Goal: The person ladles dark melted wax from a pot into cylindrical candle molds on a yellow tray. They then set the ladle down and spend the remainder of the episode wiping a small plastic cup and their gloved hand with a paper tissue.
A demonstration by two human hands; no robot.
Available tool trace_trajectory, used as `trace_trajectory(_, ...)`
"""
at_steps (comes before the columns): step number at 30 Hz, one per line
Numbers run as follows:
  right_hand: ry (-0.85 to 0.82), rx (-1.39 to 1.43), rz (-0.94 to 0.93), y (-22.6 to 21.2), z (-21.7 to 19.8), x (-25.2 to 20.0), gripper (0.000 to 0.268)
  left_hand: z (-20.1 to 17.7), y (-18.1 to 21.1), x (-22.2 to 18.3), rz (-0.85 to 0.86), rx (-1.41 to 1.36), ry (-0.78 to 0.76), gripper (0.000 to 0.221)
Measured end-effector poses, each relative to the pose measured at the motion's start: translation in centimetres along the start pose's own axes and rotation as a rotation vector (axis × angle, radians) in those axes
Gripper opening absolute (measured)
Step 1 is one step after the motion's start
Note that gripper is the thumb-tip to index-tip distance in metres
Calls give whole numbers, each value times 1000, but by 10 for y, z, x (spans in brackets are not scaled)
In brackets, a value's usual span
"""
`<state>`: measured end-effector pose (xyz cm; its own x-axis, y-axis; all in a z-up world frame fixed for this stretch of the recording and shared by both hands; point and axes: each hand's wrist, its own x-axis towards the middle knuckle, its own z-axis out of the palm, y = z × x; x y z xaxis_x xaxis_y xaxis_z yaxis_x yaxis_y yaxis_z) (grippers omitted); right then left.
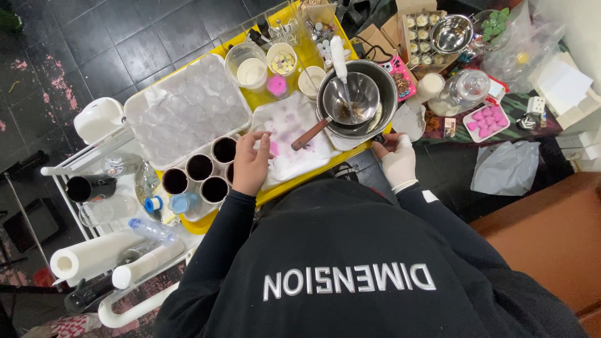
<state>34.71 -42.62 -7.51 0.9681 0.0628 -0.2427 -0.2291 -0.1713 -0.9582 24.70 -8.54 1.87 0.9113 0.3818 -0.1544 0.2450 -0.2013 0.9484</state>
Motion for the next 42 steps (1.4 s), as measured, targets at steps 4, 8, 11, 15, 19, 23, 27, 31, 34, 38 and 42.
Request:
trace_trajectory(4, 115, -413, -276, -15, 6, -19, 35, -5, -27, -2, 97, -49, 0, 29)
trace_trajectory(8, 248, -686, -434, -34, 10, -28, 42, -15, -23, -7, 105, 9, -3, 28)
trace_trajectory(11, 257, -684, -372, -29, 6, -27, 38, -23, -20, -12, 71, 76, 12, 26)
trace_trajectory(15, 214, -831, -408, -5, 0, -20, 24, -31, -14, -17, 60, 83, 8, 26)
trace_trajectory(19, 197, -822, -383, -9, 6, -24, 27, -35, -14, -26, 118, 118, 43, 23)
trace_trajectory(23, 195, -854, -471, -15, 6, -24, 32, -42, -11, -32, 54, 156, 22, 23)
trace_trajectory(27, 256, -953, -611, -32, 13, -29, 40, -46, -22, -41, 85, 118, 49, 25)
trace_trajectory(31, 235, -933, -516, -21, 14, -25, 39, -55, -22, -52, 51, 45, 57, 25)
trace_trajectory(34, 205, -946, -496, -3, 10, -21, 31, -64, -28, -57, 42, 9, 68, 24)
trace_trajectory(38, 218, -980, -480, -4, 14, -21, 30, -72, -27, -67, 26, 16, 67, 24)
trace_trajectory(42, 234, -976, -466, 0, 11, -21, 33, -80, -16, -75, 78, -40, 69, 21)
